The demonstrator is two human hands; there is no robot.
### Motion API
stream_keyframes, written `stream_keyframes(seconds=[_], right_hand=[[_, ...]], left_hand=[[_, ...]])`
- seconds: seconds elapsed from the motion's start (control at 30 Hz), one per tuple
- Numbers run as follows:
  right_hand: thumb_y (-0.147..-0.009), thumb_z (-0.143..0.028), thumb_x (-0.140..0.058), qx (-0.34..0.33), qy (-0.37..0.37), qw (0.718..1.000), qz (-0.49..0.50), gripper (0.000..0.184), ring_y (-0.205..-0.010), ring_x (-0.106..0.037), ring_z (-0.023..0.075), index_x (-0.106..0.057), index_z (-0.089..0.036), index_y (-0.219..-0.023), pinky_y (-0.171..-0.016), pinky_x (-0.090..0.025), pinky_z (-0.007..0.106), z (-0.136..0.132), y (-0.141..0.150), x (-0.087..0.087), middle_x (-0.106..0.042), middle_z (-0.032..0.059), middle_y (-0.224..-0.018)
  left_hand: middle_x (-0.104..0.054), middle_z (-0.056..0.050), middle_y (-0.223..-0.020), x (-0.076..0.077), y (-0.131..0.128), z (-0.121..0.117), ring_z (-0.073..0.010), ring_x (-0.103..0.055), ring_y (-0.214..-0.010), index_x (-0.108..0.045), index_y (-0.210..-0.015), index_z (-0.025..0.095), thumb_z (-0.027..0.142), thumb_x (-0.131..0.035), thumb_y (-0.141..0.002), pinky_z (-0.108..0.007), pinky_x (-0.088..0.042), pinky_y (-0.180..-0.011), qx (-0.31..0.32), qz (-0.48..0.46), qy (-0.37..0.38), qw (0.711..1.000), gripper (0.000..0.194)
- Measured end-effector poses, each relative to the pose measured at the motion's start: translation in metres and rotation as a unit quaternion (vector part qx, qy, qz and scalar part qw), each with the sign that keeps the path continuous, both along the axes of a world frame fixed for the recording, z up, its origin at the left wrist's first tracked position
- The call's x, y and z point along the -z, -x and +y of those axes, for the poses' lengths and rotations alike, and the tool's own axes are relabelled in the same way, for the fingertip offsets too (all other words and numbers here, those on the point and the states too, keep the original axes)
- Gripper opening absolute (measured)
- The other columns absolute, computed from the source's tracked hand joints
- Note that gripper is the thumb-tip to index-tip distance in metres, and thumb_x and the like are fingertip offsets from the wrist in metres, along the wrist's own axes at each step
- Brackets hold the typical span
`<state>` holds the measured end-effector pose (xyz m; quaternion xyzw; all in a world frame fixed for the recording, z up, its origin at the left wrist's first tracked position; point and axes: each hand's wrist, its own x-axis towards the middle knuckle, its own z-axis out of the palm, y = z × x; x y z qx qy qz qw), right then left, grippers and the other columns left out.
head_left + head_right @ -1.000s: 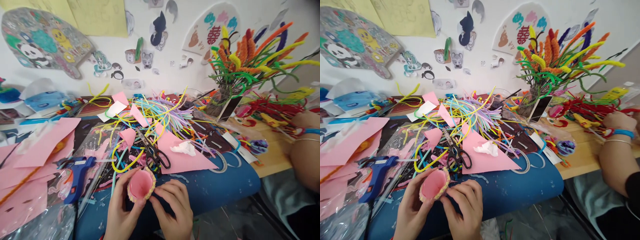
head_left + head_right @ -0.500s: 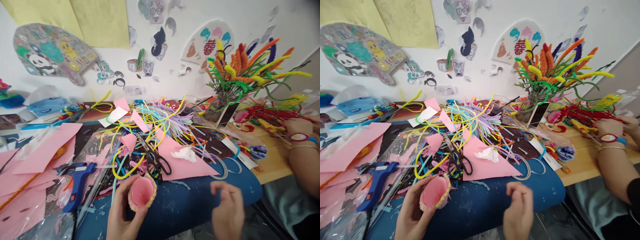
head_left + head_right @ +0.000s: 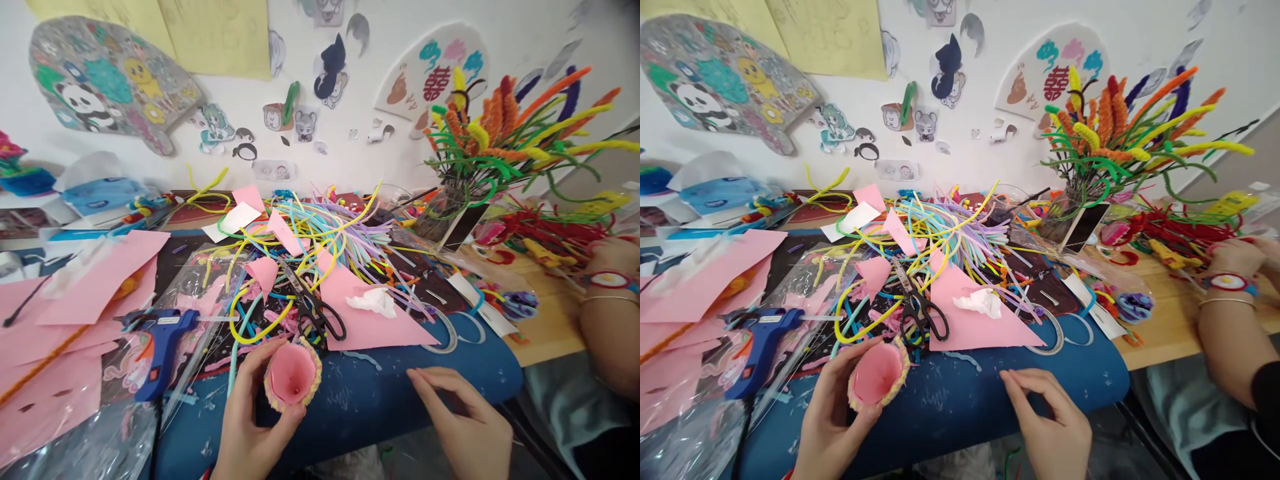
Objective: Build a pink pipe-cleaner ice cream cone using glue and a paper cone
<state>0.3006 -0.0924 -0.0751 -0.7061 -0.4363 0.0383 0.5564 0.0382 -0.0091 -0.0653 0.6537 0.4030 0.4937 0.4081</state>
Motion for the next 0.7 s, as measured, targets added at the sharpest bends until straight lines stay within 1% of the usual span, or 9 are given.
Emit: stream_keyframes(seconds=[0.03, 0.07, 0.13, 0.2, 0.3, 0.4, 0.5, 0.63, 0.7], right_hand=[[-0.083, -0.027, -0.075, -0.035, 0.005, 0.999, -0.013, 0.005, -0.07, -0.068, 0.0154, -0.074, -0.023, -0.081, -0.068, -0.055, 0.023, 0.006, 0.009, -0.005, -0.073, 0.0011, -0.081], [-0.088, -0.025, -0.069, -0.073, 0.015, 0.997, -0.021, 0.006, -0.066, -0.067, 0.0133, -0.074, -0.023, -0.087, -0.064, -0.054, 0.022, 0.011, 0.018, -0.011, -0.073, 0.0011, -0.083], [-0.095, -0.021, -0.057, -0.145, 0.031, 0.989, -0.017, 0.017, -0.06, -0.065, 0.0107, -0.074, -0.024, -0.096, -0.06, -0.054, 0.02, 0.02, 0.033, -0.02, -0.073, 0.0013, -0.084], [-0.096, -0.018, -0.053, -0.187, 0.029, 0.982, 0.002, 0.021, -0.06, -0.065, 0.0106, -0.073, -0.023, -0.096, -0.058, -0.053, 0.019, 0.026, 0.046, -0.026, -0.073, 0.0011, -0.081], [-0.089, -0.014, -0.062, -0.22, 0.006, 0.975, 0.016, 0.015, -0.064, -0.066, 0.0112, -0.073, -0.023, -0.084, -0.058, -0.052, 0.018, 0.03, 0.059, -0.03, -0.072, -0.0009, -0.075], [-0.083, -0.012, -0.067, -0.226, 0.0, 0.974, 0.015, 0.013, -0.062, -0.064, 0.0103, -0.07, -0.022, -0.077, -0.058, -0.051, 0.017, 0.031, 0.063, -0.032, -0.07, -0.0025, -0.07], [-0.089, -0.014, -0.057, -0.21, 0.025, 0.977, 0.01, 0.017, -0.064, -0.065, 0.0109, -0.067, -0.021, -0.078, -0.057, -0.049, 0.018, 0.032, 0.064, -0.033, -0.068, -0.0009, -0.073], [-0.097, -0.022, -0.043, -0.208, 0.06, 0.976, 0.007, 0.034, -0.055, -0.059, 0.0104, -0.057, -0.02, -0.066, -0.049, -0.043, 0.018, 0.032, 0.066, -0.033, -0.058, -0.0018, -0.061], [-0.099, -0.025, -0.042, -0.197, 0.067, 0.978, 0.002, 0.042, -0.049, -0.055, 0.0096, -0.052, -0.021, -0.059, -0.047, -0.041, 0.018, 0.032, 0.067, -0.032, -0.053, -0.0032, -0.054]], left_hand=[[-0.059, -0.004, -0.135, 0.001, 0.001, 0.0, -0.0239, -0.057, -0.124, -0.05, -0.136, 0.032, 0.033, -0.072, -0.087, -0.032, -0.046, -0.104, -0.002, 0.0, 0.0, 1.0, 0.054], [-0.059, -0.005, -0.135, 0.001, 0.001, 0.0, -0.0244, -0.057, -0.124, -0.05, -0.136, 0.032, 0.033, -0.071, -0.087, -0.033, -0.046, -0.104, -0.002, 0.001, 0.001, 1.0, 0.053], [-0.059, -0.005, -0.136, 0.001, 0.001, 0.0, -0.0246, -0.057, -0.124, -0.049, -0.136, 0.031, 0.032, -0.07, -0.088, -0.034, -0.046, -0.105, -0.003, 0.005, 0.0, 1.0, 0.053], [-0.058, -0.005, -0.136, 0.0, 0.0, 0.0, -0.024, -0.057, -0.124, -0.049, -0.136, 0.031, 0.031, -0.07, -0.088, -0.033, -0.046, -0.105, 0.0, 0.007, -0.002, 1.0, 0.052], [-0.058, -0.005, -0.136, -0.001, -0.001, -0.001, -0.0239, -0.056, -0.125, -0.05, -0.136, 0.031, 0.031, -0.07, -0.088, -0.033, -0.045, -0.106, -0.006, -0.002, 0.005, 1.0, 0.052], [-0.058, -0.005, -0.137, -0.002, -0.001, -0.002, -0.025, -0.055, -0.127, -0.049, -0.136, 0.031, 0.031, -0.07, -0.088, -0.035, -0.045, -0.106, -0.001, -0.004, 0.002, 1.0, 0.053], [-0.056, -0.007, -0.14, 0.0, 0.001, -0.001, -0.0265, -0.054, -0.128, -0.047, -0.138, 0.031, 0.029, -0.069, -0.088, -0.037, -0.044, -0.107, 0.013, 0.004, -0.011, 1.0, 0.055], [-0.056, -0.008, -0.14, 0.002, 0.002, -0.001, -0.0276, -0.054, -0.129, -0.046, -0.138, 0.031, 0.029, -0.069, -0.088, -0.039, -0.044, -0.107, 0.011, 0.01, -0.014, 1.0, 0.055], [-0.056, -0.008, -0.14, 0.002, 0.002, -0.002, -0.0286, -0.053, -0.129, -0.046, -0.139, 0.03, 0.03, -0.07, -0.088, -0.04, -0.044, -0.106, 0.016, 0.012, -0.017, 1.0, 0.056]])
